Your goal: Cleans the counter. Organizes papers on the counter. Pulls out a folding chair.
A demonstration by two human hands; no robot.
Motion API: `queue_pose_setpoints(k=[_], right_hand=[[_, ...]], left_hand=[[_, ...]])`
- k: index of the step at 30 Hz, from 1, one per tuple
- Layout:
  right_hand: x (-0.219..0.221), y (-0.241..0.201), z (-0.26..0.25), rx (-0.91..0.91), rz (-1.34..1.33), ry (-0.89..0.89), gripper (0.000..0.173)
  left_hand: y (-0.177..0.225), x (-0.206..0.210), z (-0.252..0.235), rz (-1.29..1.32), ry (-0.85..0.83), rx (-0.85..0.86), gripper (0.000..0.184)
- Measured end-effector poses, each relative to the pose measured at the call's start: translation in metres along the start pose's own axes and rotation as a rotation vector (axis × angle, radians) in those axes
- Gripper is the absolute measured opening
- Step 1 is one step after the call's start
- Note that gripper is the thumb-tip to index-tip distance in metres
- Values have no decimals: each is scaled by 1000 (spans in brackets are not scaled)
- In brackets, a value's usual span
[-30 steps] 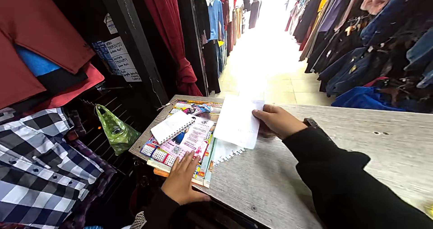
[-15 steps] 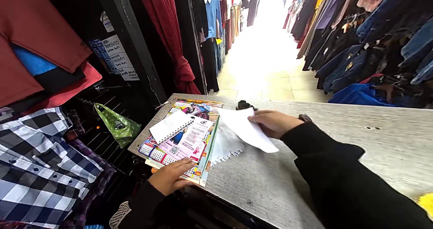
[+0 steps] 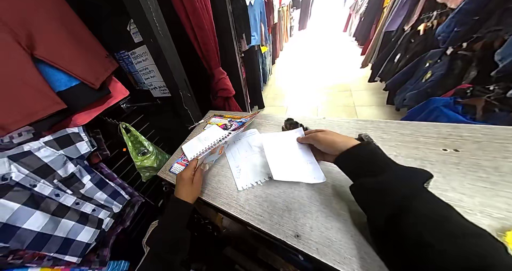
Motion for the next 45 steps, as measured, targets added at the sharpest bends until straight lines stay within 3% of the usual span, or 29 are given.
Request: queue_pose_setpoints(k=[3, 9, 15, 18, 21, 22, 25, 26, 28, 31, 34, 36, 39, 41, 42, 45], right_hand=[[16, 5, 5, -29, 57, -8, 21], [74, 29, 13, -10, -161, -219, 17], [30, 9, -1, -147, 0, 34, 25], [51, 11, -2, -225, 231, 8, 30], [95, 5, -13, -527, 415, 64, 29], [107, 2, -16, -633, 465, 79, 34], [129, 5, -40, -715, 667, 70, 97], [135, 3, -45, -699, 749, 60, 110], [145, 0, -50, -717, 777, 53, 113], [154, 0, -44, -721, 656, 39, 99], [135, -11, -26, -632, 629, 63, 86], [94, -34, -15, -656, 623, 184, 78], [18, -77, 12, -832, 557, 426, 70], [-21, -99, 33, -930, 415, 538, 71], [-31, -107, 42, -946, 325, 567, 74], [-25, -110, 49, -871, 105, 549, 74]], left_hand=[[0, 4, -2, 15, -2, -51, 25], [2, 13, 1, 43, -22, -66, 24], [-2, 14, 5, 107, 20, -172, 25], [-3, 12, 7, 150, 31, -223, 29], [-2, 13, 13, 180, 67, -258, 31], [0, 13, 16, 194, 73, -273, 32], [1, 16, 29, 227, 76, -305, 35], [1, 18, 33, 229, 80, -298, 35], [-2, 21, 39, 232, 94, -284, 34], [-3, 24, 43, 250, 118, -292, 33], [3, 27, 45, 219, 142, -212, 31], [9, 32, 48, 198, 114, -42, 28], [18, 41, 55, 214, -222, 181, 34], [21, 41, 47, 105, -494, 166, 58], [19, 38, 34, 49, -531, 105, 65], [-12, 34, -26, -115, -372, -5, 68]])
Point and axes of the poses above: each hand's wrist, its own z-axis away from the middle knuckle, its own x-axis out of the palm, y = z × x, the point moved 6 cm from there along -z, towards the middle knuckle, and after that the axes turned 14 degrees about y, right-handed, at the moved point
